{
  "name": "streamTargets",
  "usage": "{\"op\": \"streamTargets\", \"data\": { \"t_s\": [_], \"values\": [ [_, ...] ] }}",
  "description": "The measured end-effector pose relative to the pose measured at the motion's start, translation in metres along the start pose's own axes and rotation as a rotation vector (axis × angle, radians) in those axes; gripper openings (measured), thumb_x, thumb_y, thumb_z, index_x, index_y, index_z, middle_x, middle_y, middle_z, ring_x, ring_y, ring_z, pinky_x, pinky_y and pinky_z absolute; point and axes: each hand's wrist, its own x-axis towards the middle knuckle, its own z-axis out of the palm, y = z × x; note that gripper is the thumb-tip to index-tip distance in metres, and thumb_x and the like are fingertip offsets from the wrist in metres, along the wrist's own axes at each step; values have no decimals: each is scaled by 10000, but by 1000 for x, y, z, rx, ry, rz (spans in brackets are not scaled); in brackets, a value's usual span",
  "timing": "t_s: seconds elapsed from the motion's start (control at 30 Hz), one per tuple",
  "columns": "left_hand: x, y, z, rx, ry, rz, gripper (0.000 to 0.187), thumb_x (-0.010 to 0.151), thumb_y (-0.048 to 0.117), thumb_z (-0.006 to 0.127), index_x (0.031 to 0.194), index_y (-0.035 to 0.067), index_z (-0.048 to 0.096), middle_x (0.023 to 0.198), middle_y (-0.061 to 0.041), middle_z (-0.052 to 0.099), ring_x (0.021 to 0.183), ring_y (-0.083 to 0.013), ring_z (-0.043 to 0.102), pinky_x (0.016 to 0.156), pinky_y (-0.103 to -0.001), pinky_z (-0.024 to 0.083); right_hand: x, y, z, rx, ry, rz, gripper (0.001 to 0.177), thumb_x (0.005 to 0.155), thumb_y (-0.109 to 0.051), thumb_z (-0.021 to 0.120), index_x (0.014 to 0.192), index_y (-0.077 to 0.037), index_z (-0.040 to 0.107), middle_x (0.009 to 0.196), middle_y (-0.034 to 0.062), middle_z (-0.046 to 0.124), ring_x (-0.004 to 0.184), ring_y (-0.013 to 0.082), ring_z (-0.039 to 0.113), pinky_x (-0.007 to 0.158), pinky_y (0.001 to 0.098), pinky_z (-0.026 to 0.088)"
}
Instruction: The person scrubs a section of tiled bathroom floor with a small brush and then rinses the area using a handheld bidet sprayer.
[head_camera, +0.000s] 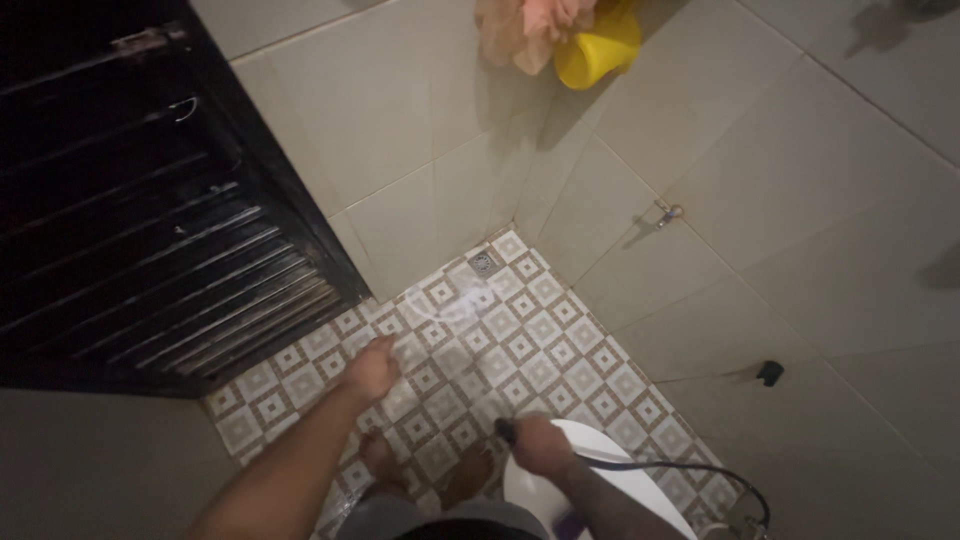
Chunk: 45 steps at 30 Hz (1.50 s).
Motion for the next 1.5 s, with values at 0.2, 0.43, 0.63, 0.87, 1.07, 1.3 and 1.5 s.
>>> {"op": "streamTargets", "data": {
  "t_s": [0.2,0.43,0.63,0.87,1.07,1.3,1.5],
  "values": [
    [-25,-50,4,45,33,-61,607,941,206,509,1520,54,409,1576,-186,424,1460,-338,407,1226,-384,316,-4,-29,16,-36,58,-90,211,894,-256,650,1036,-105,688,996,172,720,978,383,701,850,529,558],
    [-62,-50,-25,75,-8,-141,617,970,201,481,1568,104,363,1603,-184,383,1473,-331,393,1238,-378,314,-11,-42,18,-30,68,-16,283,910,-364,672,1053,-120,658,966,179,716,949,401,708,851,518,565],
    [-77,-49,-43,17,-89,-141,590,1014,257,502,1562,116,333,1626,-114,342,1484,-296,359,1232,-396,287,-6,-35,35,-87,104,36,239,885,-342,678,998,-135,716,913,184,726,894,403,710,823,529,564],
    [-98,-56,-62,26,-49,-136,556,1021,268,499,1555,158,391,1608,-81,396,1467,-282,411,1225,-397,338,-37,-44,29,-20,250,83,212,882,-294,650,1020,-137,686,891,166,743,889,398,711,804,542,557],
    [-99,-71,-63,56,-73,-63,553,1033,268,464,1560,133,363,1607,-82,387,1455,-297,410,1215,-413,342,-58,-40,43,-93,184,145,211,880,-303,658,993,-125,662,891,152,744,900,382,717,827,518,567],
    [-114,-67,-72,95,-119,-77,552,1038,262,433,1571,138,358,1604,-66,403,1446,-287,442,1227,-414,349,-72,-25,48,-94,209,215,236,858,-312,673,1018,-139,683,905,165,748,905,384,723,834,524,569],
    [-127,-56,-88,73,-192,-159,582,1052,273,438,1606,175,290,1628,-39,368,1468,-278,408,1245,-412,329,-72,6,44,-15,379,337,243,859,-298,685,1013,-110,696,920,184,758,921,393,730,840,520,580]
  ]
}}
